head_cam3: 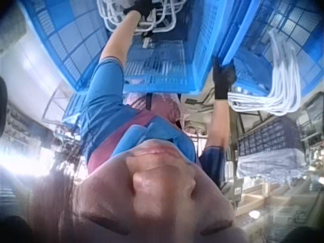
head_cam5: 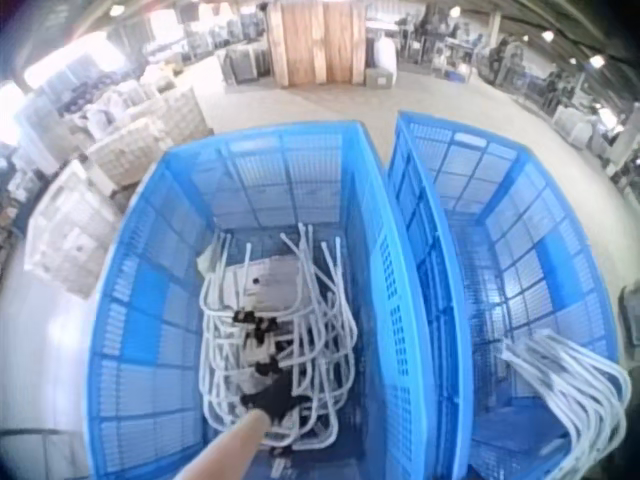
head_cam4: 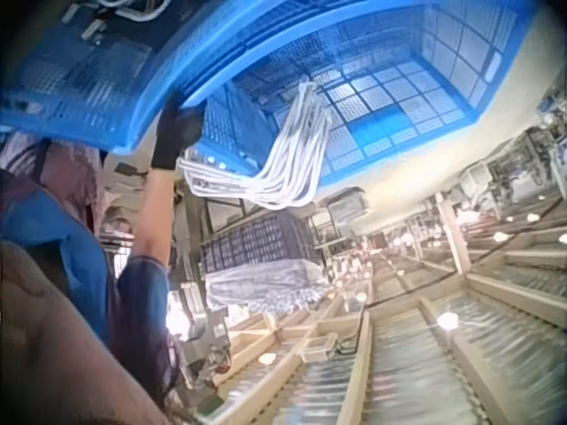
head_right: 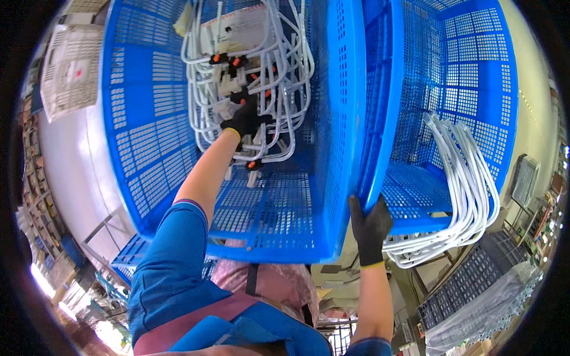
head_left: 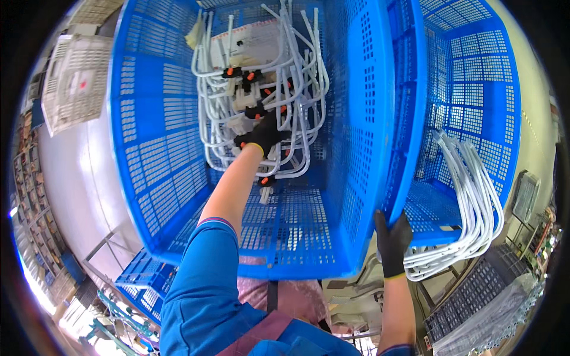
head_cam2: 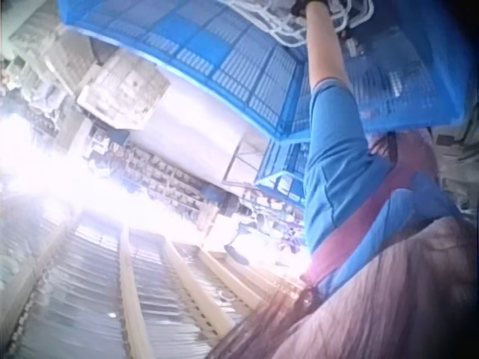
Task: The person repeatedly picks white plastic rods and small connectors from bins, inserts the connectors into the rods, and places the assembled units into a blue basket. The process is continuous and repetitive throughout the clip.
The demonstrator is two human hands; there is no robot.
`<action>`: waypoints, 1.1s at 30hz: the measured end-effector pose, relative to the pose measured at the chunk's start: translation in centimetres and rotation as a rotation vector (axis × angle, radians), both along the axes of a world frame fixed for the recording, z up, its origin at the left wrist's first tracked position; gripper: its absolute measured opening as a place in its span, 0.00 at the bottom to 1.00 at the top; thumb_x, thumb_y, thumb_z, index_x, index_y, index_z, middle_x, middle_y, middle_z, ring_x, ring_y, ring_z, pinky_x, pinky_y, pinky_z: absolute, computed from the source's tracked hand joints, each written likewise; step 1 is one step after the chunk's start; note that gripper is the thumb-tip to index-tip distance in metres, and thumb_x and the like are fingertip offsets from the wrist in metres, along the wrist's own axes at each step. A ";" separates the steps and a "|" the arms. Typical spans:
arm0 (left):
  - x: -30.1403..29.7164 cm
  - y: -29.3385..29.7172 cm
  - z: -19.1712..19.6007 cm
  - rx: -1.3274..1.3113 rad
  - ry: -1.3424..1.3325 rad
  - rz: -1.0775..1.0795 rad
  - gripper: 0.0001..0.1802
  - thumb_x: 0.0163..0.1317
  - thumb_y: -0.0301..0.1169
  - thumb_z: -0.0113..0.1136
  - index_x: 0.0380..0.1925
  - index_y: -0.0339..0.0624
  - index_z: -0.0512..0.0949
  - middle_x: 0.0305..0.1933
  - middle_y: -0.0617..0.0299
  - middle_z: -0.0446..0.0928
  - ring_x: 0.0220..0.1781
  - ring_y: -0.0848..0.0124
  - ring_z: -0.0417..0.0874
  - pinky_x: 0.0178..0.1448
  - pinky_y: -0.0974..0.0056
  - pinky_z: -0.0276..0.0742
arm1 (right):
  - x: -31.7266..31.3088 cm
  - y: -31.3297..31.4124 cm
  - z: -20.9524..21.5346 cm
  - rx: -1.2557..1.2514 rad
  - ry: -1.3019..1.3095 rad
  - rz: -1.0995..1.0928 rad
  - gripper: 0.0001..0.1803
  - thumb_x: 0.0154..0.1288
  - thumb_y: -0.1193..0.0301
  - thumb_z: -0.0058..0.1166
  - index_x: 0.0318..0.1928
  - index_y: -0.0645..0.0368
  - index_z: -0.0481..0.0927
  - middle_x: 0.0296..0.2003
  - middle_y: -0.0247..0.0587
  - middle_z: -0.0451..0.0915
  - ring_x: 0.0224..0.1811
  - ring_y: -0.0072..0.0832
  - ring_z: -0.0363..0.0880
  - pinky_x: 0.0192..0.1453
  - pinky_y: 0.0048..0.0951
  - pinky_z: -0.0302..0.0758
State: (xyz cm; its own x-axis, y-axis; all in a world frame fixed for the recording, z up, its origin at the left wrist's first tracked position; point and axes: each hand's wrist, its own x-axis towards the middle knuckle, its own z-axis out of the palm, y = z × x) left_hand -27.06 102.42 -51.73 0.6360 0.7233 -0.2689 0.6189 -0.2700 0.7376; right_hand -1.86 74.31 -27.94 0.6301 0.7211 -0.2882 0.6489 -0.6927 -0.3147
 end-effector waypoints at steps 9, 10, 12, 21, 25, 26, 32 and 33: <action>1.6 3.5 -7.4 -0.262 0.586 -0.132 0.63 0.35 0.65 0.69 0.65 0.34 0.59 0.58 0.41 0.74 0.59 0.46 0.76 0.62 0.48 0.71 | 0.8 -0.7 0.5 0.001 0.147 -0.034 0.36 0.54 0.52 0.63 0.51 0.71 0.72 0.38 0.60 0.80 0.36 0.55 0.80 0.39 0.47 0.75; 0.8 2.8 -7.0 -0.343 0.514 -0.181 0.66 0.33 0.69 0.68 0.66 0.34 0.58 0.59 0.40 0.72 0.60 0.45 0.75 0.62 0.47 0.71 | 0.8 -0.9 0.6 -0.030 0.169 -0.056 0.36 0.54 0.51 0.63 0.51 0.72 0.71 0.38 0.61 0.80 0.36 0.55 0.80 0.39 0.47 0.75; -1.2 -1.1 -5.3 -0.458 0.523 -0.313 0.66 0.31 0.67 0.71 0.64 0.33 0.60 0.58 0.39 0.73 0.58 0.44 0.76 0.62 0.48 0.72 | 0.8 -1.1 0.6 -0.060 0.199 -0.108 0.37 0.54 0.51 0.62 0.52 0.72 0.71 0.38 0.61 0.79 0.36 0.56 0.80 0.40 0.46 0.76; 0.0 -5.6 -4.8 -0.038 0.961 -0.911 0.49 0.42 0.70 0.59 0.54 0.41 0.76 0.54 0.46 0.76 0.60 0.53 0.72 0.69 0.47 0.54 | 0.9 -1.5 0.6 -0.053 0.201 -0.112 0.37 0.55 0.50 0.61 0.51 0.73 0.70 0.37 0.61 0.79 0.36 0.55 0.79 0.41 0.48 0.75; -2.1 -4.0 -4.4 -0.524 0.565 -0.602 0.52 0.37 0.72 0.63 0.54 0.40 0.75 0.46 0.52 0.80 0.46 0.56 0.80 0.54 0.62 0.72 | 0.8 -1.6 0.5 -0.033 0.136 -0.072 0.36 0.57 0.49 0.58 0.49 0.74 0.70 0.35 0.59 0.79 0.34 0.54 0.79 0.40 0.48 0.74; -2.1 -4.0 -4.5 -0.658 0.553 -0.566 0.52 0.37 0.71 0.63 0.53 0.39 0.75 0.45 0.52 0.80 0.45 0.57 0.80 0.53 0.62 0.72 | 0.8 -1.6 0.5 -0.034 0.134 -0.079 0.36 0.58 0.49 0.57 0.49 0.74 0.70 0.35 0.59 0.79 0.33 0.54 0.79 0.39 0.48 0.74; 0.7 -5.3 -6.3 -1.064 0.396 -0.203 0.42 0.45 0.63 0.68 0.46 0.36 0.79 0.39 0.52 0.81 0.37 0.62 0.81 0.48 0.63 0.74 | 0.8 -1.0 1.2 -0.068 0.189 -0.093 0.34 0.60 0.50 0.56 0.47 0.74 0.70 0.34 0.59 0.78 0.32 0.52 0.78 0.38 0.47 0.73; 1.1 -5.8 -6.6 -1.092 0.376 -0.052 0.35 0.49 0.57 0.69 0.46 0.37 0.79 0.37 0.55 0.82 0.36 0.64 0.82 0.49 0.64 0.75 | 0.7 -1.0 1.2 -0.064 0.177 -0.098 0.34 0.60 0.50 0.56 0.47 0.74 0.70 0.34 0.59 0.78 0.32 0.52 0.78 0.38 0.47 0.73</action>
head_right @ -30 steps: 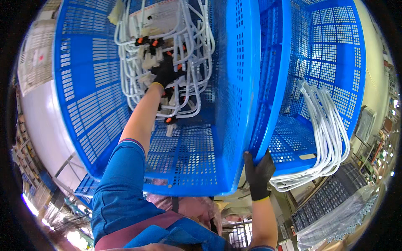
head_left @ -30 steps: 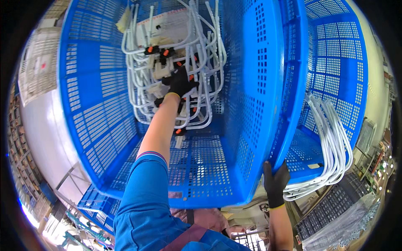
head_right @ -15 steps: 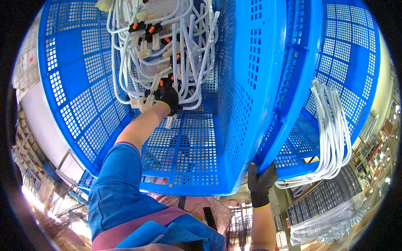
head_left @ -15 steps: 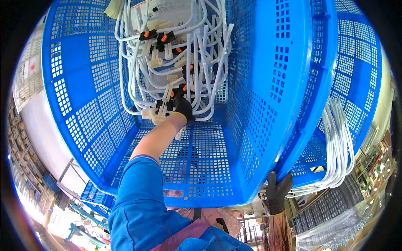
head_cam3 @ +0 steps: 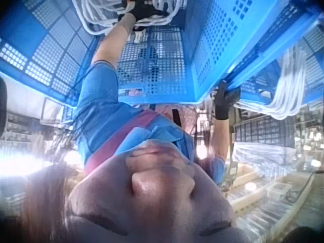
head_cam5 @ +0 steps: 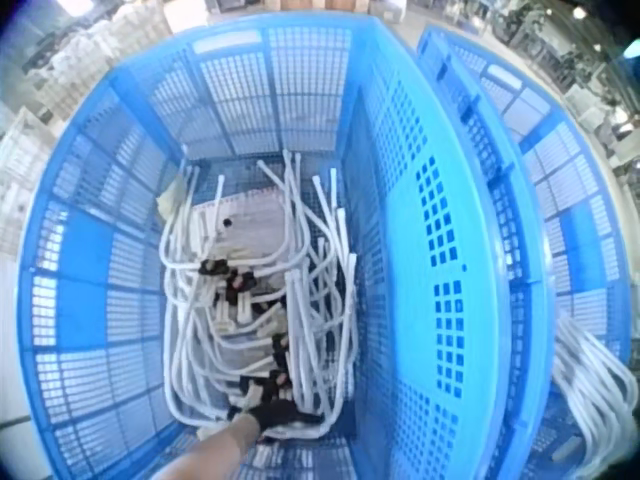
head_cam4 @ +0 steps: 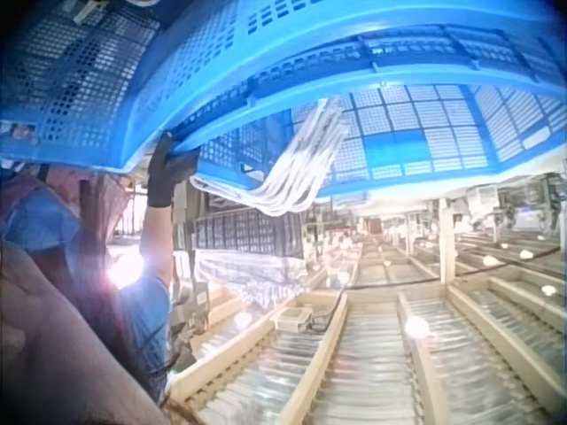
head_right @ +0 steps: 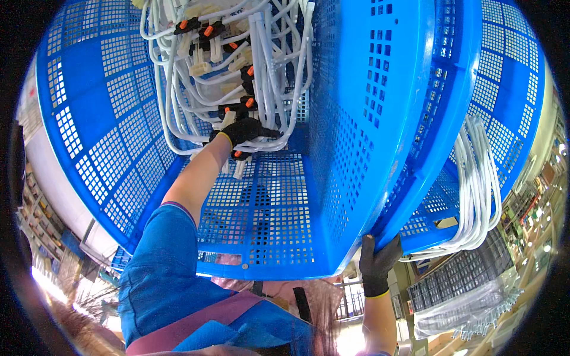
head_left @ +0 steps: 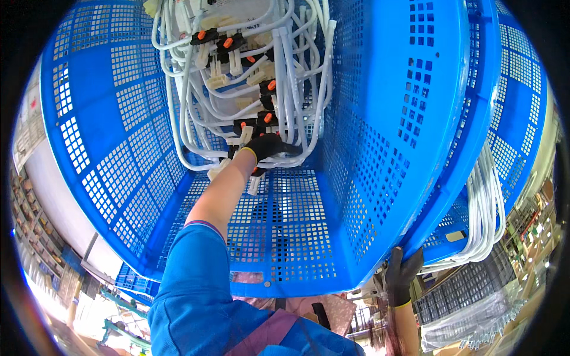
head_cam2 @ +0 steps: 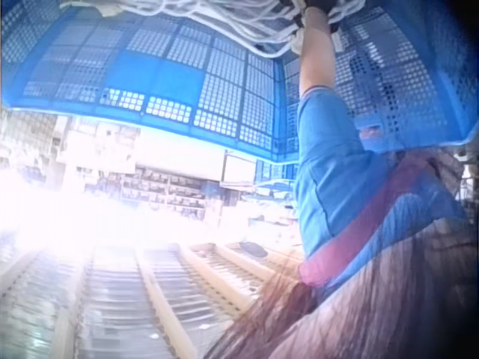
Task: The person repeatedly picks white plastic rods and small connectors from bins, inserts the connectors into the rods, and places the assembled units into a blue basket. The process is continuous and repetitive throughout the clip.
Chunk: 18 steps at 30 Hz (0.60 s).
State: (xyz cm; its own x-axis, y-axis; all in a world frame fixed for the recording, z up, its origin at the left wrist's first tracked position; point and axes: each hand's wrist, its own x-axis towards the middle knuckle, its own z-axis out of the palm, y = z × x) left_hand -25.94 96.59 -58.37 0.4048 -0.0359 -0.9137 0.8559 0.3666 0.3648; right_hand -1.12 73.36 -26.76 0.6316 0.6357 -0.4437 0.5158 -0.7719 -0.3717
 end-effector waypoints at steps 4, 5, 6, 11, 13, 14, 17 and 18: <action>1.4 -4.3 -0.5 0.081 -0.244 0.768 0.29 0.52 0.38 0.72 0.53 0.39 0.73 0.44 0.59 0.80 0.46 0.69 0.80 0.56 0.61 0.74 | -0.2 -0.1 -0.3 0.079 -0.067 0.029 0.33 0.60 0.50 0.55 0.46 0.74 0.71 0.33 0.59 0.78 0.31 0.51 0.78 0.37 0.46 0.73; 1.8 -5.1 -0.9 0.252 -0.148 0.690 0.47 0.46 0.43 0.76 0.61 0.36 0.60 0.52 0.54 0.76 0.53 0.65 0.77 0.60 0.60 0.72 | -0.2 -0.1 -0.4 0.088 -0.065 0.032 0.33 0.60 0.50 0.55 0.46 0.74 0.71 0.33 0.59 0.78 0.31 0.51 0.78 0.37 0.46 0.73; 2.4 -5.7 -1.2 0.351 -0.076 0.575 0.55 0.42 0.47 0.78 0.62 0.34 0.54 0.56 0.50 0.72 0.56 0.62 0.75 0.62 0.59 0.70 | -0.2 -0.2 -0.5 0.096 -0.064 0.027 0.33 0.60 0.50 0.55 0.46 0.74 0.71 0.33 0.59 0.78 0.31 0.51 0.78 0.37 0.46 0.73; 3.1 -7.6 -2.0 0.480 0.199 0.235 0.73 0.29 0.58 0.80 0.66 0.30 0.43 0.65 0.38 0.62 0.65 0.47 0.68 0.67 0.52 0.66 | -0.1 -0.2 -0.2 0.060 -0.031 0.009 0.32 0.61 0.50 0.55 0.45 0.73 0.71 0.34 0.58 0.78 0.32 0.50 0.78 0.36 0.46 0.73; 2.2 -8.3 -2.2 0.470 0.106 0.220 0.75 0.28 0.58 0.80 0.67 0.31 0.42 0.65 0.39 0.64 0.63 0.44 0.71 0.67 0.51 0.67 | 0.0 0.0 -0.1 0.068 -0.037 0.014 0.32 0.61 0.51 0.55 0.45 0.73 0.71 0.34 0.58 0.78 0.32 0.49 0.78 0.36 0.45 0.73; 1.6 -8.8 -2.3 0.470 0.031 0.212 0.76 0.26 0.57 0.81 0.67 0.32 0.41 0.65 0.39 0.64 0.64 0.45 0.70 0.67 0.51 0.67 | 0.0 0.2 0.0 0.055 -0.034 0.017 0.31 0.61 0.51 0.55 0.44 0.73 0.71 0.34 0.58 0.78 0.31 0.49 0.78 0.36 0.45 0.73; 0.0 -10.0 -3.2 0.838 -0.268 0.017 0.79 0.21 0.52 0.84 0.67 0.34 0.40 0.63 0.40 0.67 0.62 0.46 0.72 0.66 0.52 0.70 | -0.1 0.9 0.0 0.078 0.019 -0.017 0.28 0.61 0.55 0.55 0.44 0.72 0.72 0.32 0.56 0.78 0.30 0.47 0.78 0.35 0.43 0.73; -0.5 -10.2 -3.5 0.840 -0.266 0.020 0.78 0.21 0.51 0.85 0.67 0.33 0.41 0.62 0.40 0.68 0.61 0.47 0.73 0.65 0.52 0.71 | -0.2 1.2 -0.1 0.109 0.023 -0.027 0.27 0.61 0.55 0.56 0.44 0.71 0.72 0.32 0.55 0.78 0.30 0.47 0.78 0.35 0.43 0.73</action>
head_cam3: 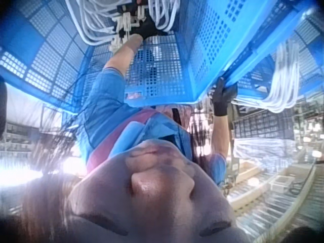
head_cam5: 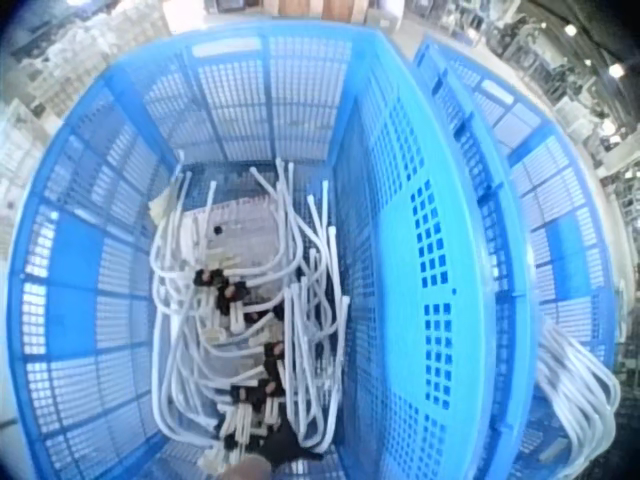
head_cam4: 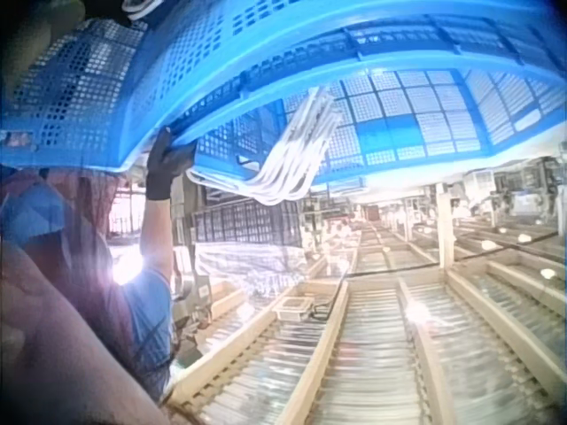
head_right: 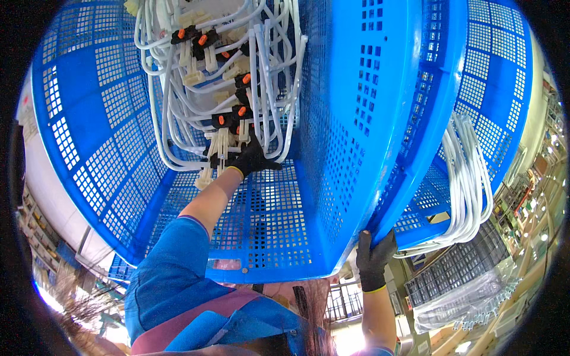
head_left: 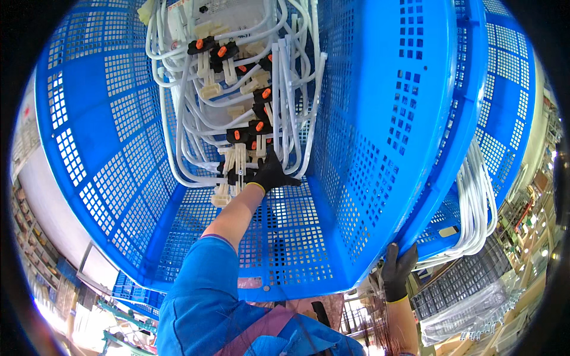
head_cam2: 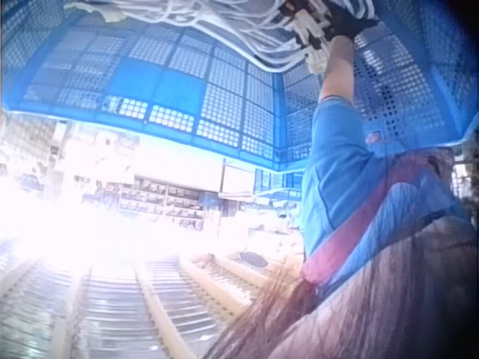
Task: The person repeatedly picks white plastic rods and small connectors from bins, inserts the connectors into the rods, and places the assembled units into a blue basket. The process is continuous and repetitive throughout the clip.
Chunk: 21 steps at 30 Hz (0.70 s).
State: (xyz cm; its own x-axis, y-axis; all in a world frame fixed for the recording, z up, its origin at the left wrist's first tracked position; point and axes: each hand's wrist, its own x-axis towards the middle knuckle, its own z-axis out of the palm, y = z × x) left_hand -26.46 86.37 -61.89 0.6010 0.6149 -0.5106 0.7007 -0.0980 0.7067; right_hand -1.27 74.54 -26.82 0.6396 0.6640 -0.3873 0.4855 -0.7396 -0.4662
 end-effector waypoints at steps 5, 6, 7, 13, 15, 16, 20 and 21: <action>-1.1 0.6 0.3 -0.461 0.155 -0.004 0.75 0.25 0.45 0.85 0.65 0.34 0.39 0.59 0.38 0.71 0.60 0.46 0.74 0.63 0.53 0.73 | 0.7 0.9 0.2 -0.081 -0.014 0.004 0.29 0.59 0.58 0.59 0.49 0.72 0.72 0.33 0.57 0.80 0.32 0.49 0.79 0.36 0.44 0.75; -1.5 0.9 1.2 -0.413 0.116 -0.011 0.74 0.27 0.46 0.84 0.66 0.34 0.40 0.57 0.38 0.72 0.59 0.45 0.75 0.62 0.53 0.73 | 0.8 0.9 0.1 -0.086 -0.036 0.026 0.29 0.58 0.58 0.59 0.49 0.72 0.72 0.33 0.57 0.80 0.32 0.49 0.79 0.36 0.44 0.75; -2.0 1.3 2.4 -0.295 0.035 -0.087 0.70 0.32 0.45 0.82 0.66 0.32 0.41 0.56 0.38 0.73 0.58 0.45 0.76 0.61 0.53 0.74 | 1.0 0.8 0.0 -0.074 -0.059 0.050 0.29 0.58 0.58 0.59 0.49 0.72 0.72 0.33 0.57 0.80 0.32 0.49 0.80 0.36 0.44 0.75; -4.8 4.5 12.5 -0.409 0.009 -0.009 0.59 0.44 0.39 0.75 0.65 0.30 0.42 0.58 0.34 0.69 0.62 0.46 0.72 0.63 0.55 0.70 | 1.3 0.5 -0.8 -0.108 -0.149 0.084 0.32 0.59 0.54 0.60 0.51 0.71 0.72 0.32 0.60 0.80 0.32 0.54 0.80 0.36 0.48 0.75; -6.0 6.2 16.3 -0.420 -0.072 0.004 0.58 0.45 0.35 0.76 0.66 0.33 0.44 0.59 0.43 0.70 0.60 0.54 0.74 0.61 0.57 0.71 | 1.5 1.2 -0.7 -0.109 -0.180 0.137 0.34 0.59 0.54 0.60 0.54 0.70 0.70 0.39 0.61 0.79 0.37 0.54 0.80 0.40 0.47 0.76; -6.8 7.0 18.5 -0.470 -0.095 0.039 0.57 0.45 0.33 0.76 0.67 0.35 0.45 0.59 0.47 0.70 0.60 0.58 0.74 0.60 0.58 0.72 | 1.4 1.7 -0.5 -0.030 -0.202 0.135 0.34 0.59 0.54 0.60 0.56 0.69 0.70 0.42 0.61 0.78 0.41 0.54 0.79 0.43 0.48 0.76; -10.1 9.4 27.6 -0.804 -0.095 0.061 0.59 0.43 0.21 0.74 0.69 0.47 0.42 0.52 0.57 0.75 0.53 0.68 0.76 0.57 0.62 0.74 | -0.7 3.4 0.6 0.229 -0.644 0.292 0.37 0.60 0.56 0.59 0.62 0.67 0.66 0.57 0.61 0.71 0.56 0.54 0.71 0.57 0.51 0.69; -10.8 9.9 29.5 -0.777 -0.057 0.064 0.61 0.42 0.20 0.74 0.70 0.47 0.41 0.51 0.57 0.75 0.53 0.67 0.76 0.58 0.62 0.74 | -2.0 3.6 0.4 0.336 -0.622 0.397 0.38 0.60 0.55 0.58 0.64 0.65 0.64 0.60 0.60 0.67 0.61 0.54 0.65 0.64 0.53 0.62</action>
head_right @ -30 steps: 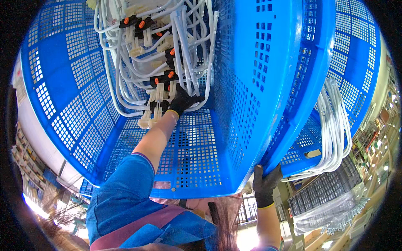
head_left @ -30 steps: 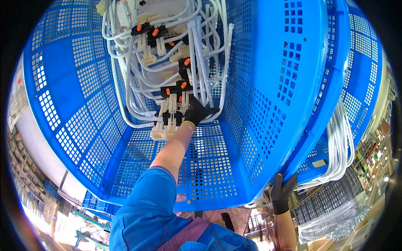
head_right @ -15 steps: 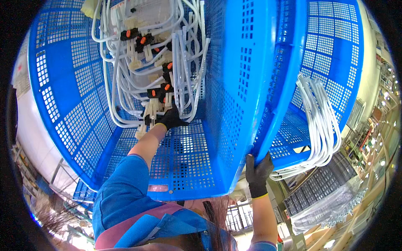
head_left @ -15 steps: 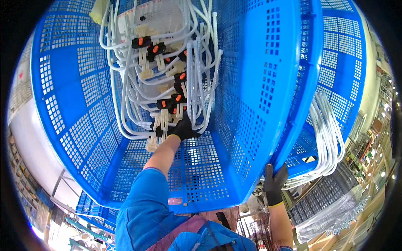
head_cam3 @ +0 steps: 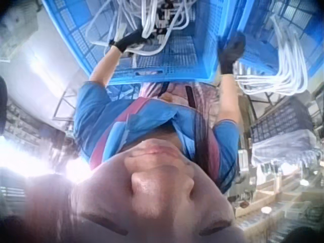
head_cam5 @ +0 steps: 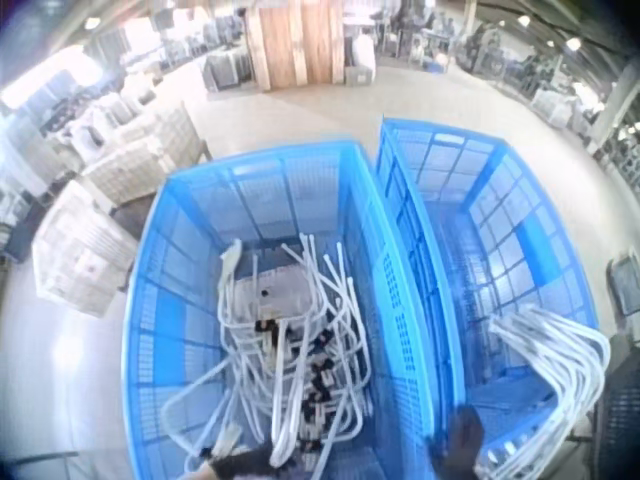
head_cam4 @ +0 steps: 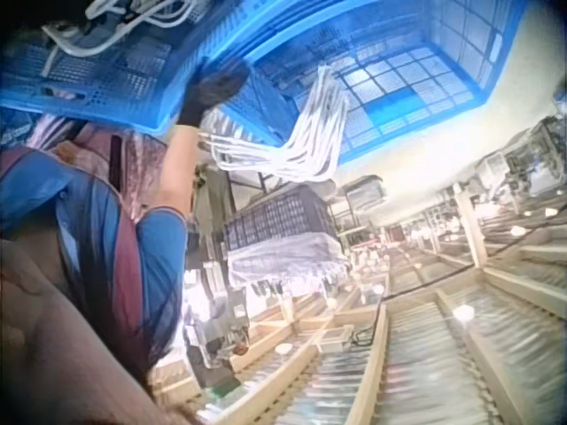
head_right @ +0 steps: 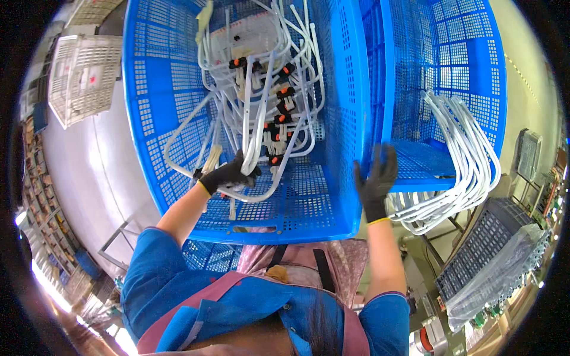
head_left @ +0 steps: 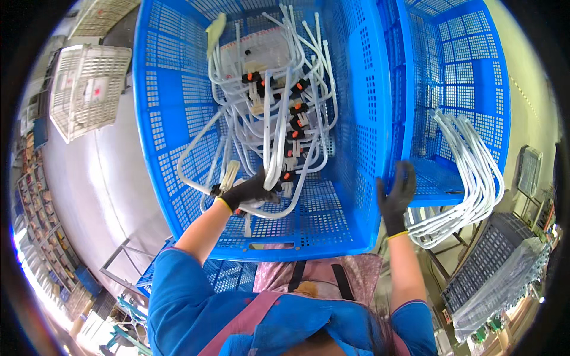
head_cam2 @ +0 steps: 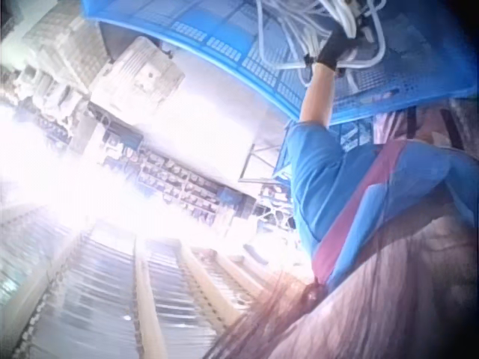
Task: The person repeatedly picks white plastic rods and small connectors from bins, inserts the connectors into the rods, and places the assembled units into a blue basket. The process is continuous and repetitive throughout the clip.
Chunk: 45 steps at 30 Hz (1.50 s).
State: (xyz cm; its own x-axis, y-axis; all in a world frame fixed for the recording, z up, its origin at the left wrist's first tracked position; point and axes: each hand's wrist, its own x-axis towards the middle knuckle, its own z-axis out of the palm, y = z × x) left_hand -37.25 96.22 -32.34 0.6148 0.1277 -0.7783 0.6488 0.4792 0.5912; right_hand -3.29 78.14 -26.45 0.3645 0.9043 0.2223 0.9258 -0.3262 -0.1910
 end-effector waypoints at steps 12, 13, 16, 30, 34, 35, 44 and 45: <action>-1.8 -4.9 2.1 0.547 0.168 -0.288 0.68 0.47 0.41 0.76 0.70 0.31 0.31 0.51 0.31 0.74 0.52 0.47 0.80 0.55 0.54 0.75 | -28.4 -0.4 -10.4 -0.196 2.556 -1.173 0.22 0.71 0.52 0.43 0.49 0.56 0.76 0.38 0.43 0.80 0.32 0.32 0.80 0.37 0.30 0.77; -1.9 -5.3 2.6 0.576 0.146 -0.314 0.68 0.46 0.42 0.76 0.70 0.30 0.31 0.52 0.31 0.74 0.54 0.47 0.79 0.56 0.55 0.74 | -28.4 -0.1 -9.8 -0.107 2.610 -1.130 0.19 0.71 0.55 0.43 0.47 0.56 0.76 0.36 0.39 0.79 0.32 0.29 0.79 0.35 0.28 0.77; -1.8 -5.0 6.8 0.583 0.121 -0.306 0.70 0.42 0.44 0.79 0.70 0.31 0.35 0.54 0.34 0.73 0.58 0.50 0.77 0.59 0.57 0.72 | -27.1 0.9 -5.2 -0.068 2.552 -1.020 0.12 0.72 0.61 0.44 0.43 0.55 0.75 0.30 0.32 0.77 0.31 0.23 0.79 0.32 0.25 0.77; -0.8 -13.2 44.1 0.879 0.278 -0.050 0.44 0.46 0.29 0.73 0.63 0.37 0.60 0.45 0.52 0.76 0.41 0.66 0.81 0.44 0.63 0.80 | -23.6 1.1 27.0 -0.365 2.653 0.200 0.29 0.74 0.49 0.38 0.58 0.63 0.68 0.46 0.48 0.79 0.48 0.32 0.81 0.49 0.28 0.80; 1.6 -21.8 51.2 0.820 0.509 0.372 0.41 0.48 0.22 0.68 0.63 0.35 0.59 0.43 0.51 0.76 0.43 0.67 0.82 0.42 0.62 0.80 | -20.7 -3.0 33.0 -0.437 2.542 0.795 0.32 0.70 0.42 0.40 0.50 0.60 0.74 0.32 0.37 0.80 0.30 0.22 0.80 0.29 0.20 0.74; 2.2 -23.7 53.1 1.049 0.481 0.184 0.41 0.48 0.20 0.66 0.63 0.35 0.59 0.42 0.51 0.76 0.42 0.67 0.82 0.42 0.62 0.80 | -20.4 -4.3 34.6 -0.441 2.508 0.859 0.33 0.69 0.40 0.39 0.46 0.59 0.76 0.28 0.35 0.79 0.26 0.21 0.79 0.25 0.19 0.73; 3.6 -37.1 59.9 0.540 0.461 0.783 0.47 0.45 0.21 0.65 0.68 0.36 0.56 0.47 0.59 0.73 0.42 0.73 0.76 0.44 0.66 0.76 | -20.9 -17.3 37.9 -0.836 2.652 0.954 0.37 0.68 0.34 0.30 0.37 0.57 0.76 0.18 0.33 0.73 0.12 0.19 0.68 0.15 0.19 0.65; 3.0 -37.5 58.8 0.528 0.486 0.749 0.46 0.47 0.22 0.65 0.68 0.36 0.56 0.47 0.59 0.73 0.41 0.73 0.76 0.43 0.67 0.76 | -21.2 -18.1 36.8 -0.881 2.628 0.904 0.37 0.67 0.34 0.30 0.38 0.57 0.76 0.17 0.32 0.72 0.12 0.19 0.68 0.14 0.20 0.64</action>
